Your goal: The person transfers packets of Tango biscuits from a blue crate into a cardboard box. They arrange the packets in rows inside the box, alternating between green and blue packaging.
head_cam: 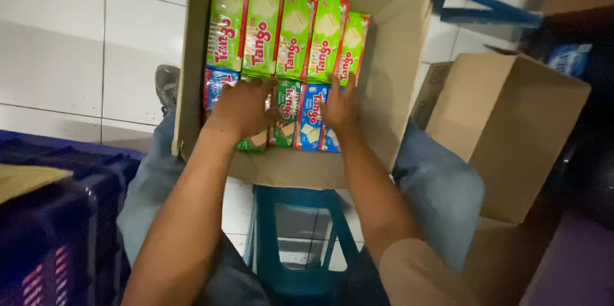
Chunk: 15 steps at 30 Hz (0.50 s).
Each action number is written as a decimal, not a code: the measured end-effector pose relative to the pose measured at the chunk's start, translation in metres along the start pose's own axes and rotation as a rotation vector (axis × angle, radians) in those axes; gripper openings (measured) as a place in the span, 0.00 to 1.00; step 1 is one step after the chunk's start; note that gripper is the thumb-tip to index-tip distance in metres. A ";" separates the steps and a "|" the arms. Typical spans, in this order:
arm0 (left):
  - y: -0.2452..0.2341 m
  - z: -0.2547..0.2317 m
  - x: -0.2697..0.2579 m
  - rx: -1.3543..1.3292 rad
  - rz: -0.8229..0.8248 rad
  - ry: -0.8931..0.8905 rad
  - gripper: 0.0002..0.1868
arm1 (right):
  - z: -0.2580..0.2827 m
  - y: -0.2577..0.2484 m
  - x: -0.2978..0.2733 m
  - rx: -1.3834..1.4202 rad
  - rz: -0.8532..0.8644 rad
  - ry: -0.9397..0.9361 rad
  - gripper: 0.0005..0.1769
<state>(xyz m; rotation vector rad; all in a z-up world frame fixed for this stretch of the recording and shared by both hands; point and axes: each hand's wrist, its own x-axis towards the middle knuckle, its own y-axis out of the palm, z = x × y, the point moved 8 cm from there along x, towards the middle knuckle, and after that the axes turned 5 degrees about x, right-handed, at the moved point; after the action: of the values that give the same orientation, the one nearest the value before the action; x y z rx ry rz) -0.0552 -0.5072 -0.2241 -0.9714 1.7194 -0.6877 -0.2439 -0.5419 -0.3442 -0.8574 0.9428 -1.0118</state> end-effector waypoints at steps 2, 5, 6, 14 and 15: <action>-0.017 -0.002 -0.019 -0.100 0.034 -0.055 0.25 | -0.018 0.018 -0.026 0.037 0.111 0.116 0.39; -0.043 -0.019 -0.065 -0.297 0.092 -0.034 0.27 | -0.033 0.080 -0.066 0.130 0.512 0.053 0.29; -0.055 -0.023 -0.086 -0.291 0.070 -0.040 0.27 | -0.029 0.077 -0.077 0.128 0.499 0.034 0.29; -0.090 -0.047 -0.302 -0.520 -0.515 -0.001 0.17 | 0.040 0.035 -0.111 0.172 0.829 -0.075 0.25; -0.075 -0.042 -0.332 -0.517 -0.556 -0.050 0.17 | 0.058 0.026 -0.118 0.149 0.845 -0.134 0.25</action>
<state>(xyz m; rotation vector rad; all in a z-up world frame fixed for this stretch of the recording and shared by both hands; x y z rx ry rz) -0.0154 -0.2610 0.0113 -1.8533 1.6183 -0.5594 -0.2099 -0.4146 -0.3201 -0.3246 0.9678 -0.2818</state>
